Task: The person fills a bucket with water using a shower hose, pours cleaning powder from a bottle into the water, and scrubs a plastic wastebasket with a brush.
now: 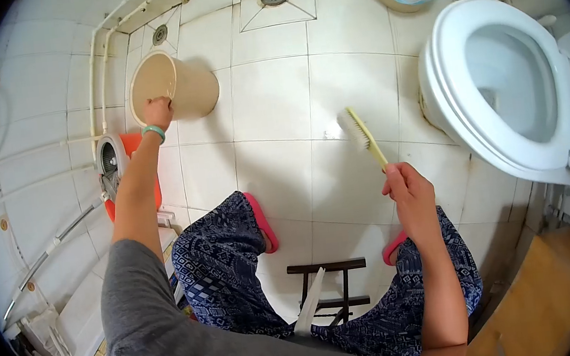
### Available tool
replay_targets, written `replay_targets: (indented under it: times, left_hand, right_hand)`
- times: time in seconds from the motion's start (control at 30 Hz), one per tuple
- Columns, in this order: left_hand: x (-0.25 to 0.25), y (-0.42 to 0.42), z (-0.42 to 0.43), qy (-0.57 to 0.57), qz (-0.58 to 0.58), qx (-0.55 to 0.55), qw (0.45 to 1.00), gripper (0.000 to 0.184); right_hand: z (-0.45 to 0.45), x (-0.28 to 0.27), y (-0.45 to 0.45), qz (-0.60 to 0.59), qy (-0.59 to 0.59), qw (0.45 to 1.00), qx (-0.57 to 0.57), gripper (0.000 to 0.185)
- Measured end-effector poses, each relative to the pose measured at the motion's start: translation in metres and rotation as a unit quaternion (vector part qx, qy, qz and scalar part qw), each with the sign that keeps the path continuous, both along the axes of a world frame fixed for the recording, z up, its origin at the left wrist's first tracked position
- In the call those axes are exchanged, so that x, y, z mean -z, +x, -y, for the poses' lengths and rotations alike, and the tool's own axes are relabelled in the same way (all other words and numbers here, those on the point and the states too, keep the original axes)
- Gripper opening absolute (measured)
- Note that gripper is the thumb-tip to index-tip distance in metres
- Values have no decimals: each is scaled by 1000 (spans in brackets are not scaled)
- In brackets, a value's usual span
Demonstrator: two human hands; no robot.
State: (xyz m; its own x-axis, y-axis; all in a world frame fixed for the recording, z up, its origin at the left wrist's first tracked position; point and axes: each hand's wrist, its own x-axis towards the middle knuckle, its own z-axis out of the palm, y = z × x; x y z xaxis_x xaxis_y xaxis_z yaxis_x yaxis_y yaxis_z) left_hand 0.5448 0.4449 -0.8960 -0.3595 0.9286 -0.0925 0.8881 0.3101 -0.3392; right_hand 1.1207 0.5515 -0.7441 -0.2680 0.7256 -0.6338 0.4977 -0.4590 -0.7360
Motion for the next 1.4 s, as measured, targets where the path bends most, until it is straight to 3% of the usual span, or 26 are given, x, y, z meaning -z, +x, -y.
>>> replay_targets:
  times: [0.23,0.6,0.83,0.97,1.03,1.13,1.3,1.4]
  left_hand:
    - [6,115,5,6,92,43,995,10]
    - [12,339,49,36,215,139,966,7]
    - [9,448,71,-7,252,230,940,7]
    - [17,480,76,-22,264,269,926,6]
    - [19,493,84,-15,273,279,920,5]
    - [21,506,87,-18,275,291,916,6]
    - [16,515,91,-44,263,234,935,7]
    - [-30,490,96,-71,305,251,916,7]
  right_hand:
    - [6,11,35,-33,52,998,-1,32]
    - [16,0,72,-129,8,991,24,26]
    - [20,-4,98,-71,55,996,17,28]
    - [31,18,101,-32,101,994,-25,30]
    - [48,30,99,42,203,972,-106,30]
    - [71,40,86,92,230,952,-177,26]
    - [98,70,57,144,194,937,-254,26]
    - [97,85,43,177,194,919,-292,24]
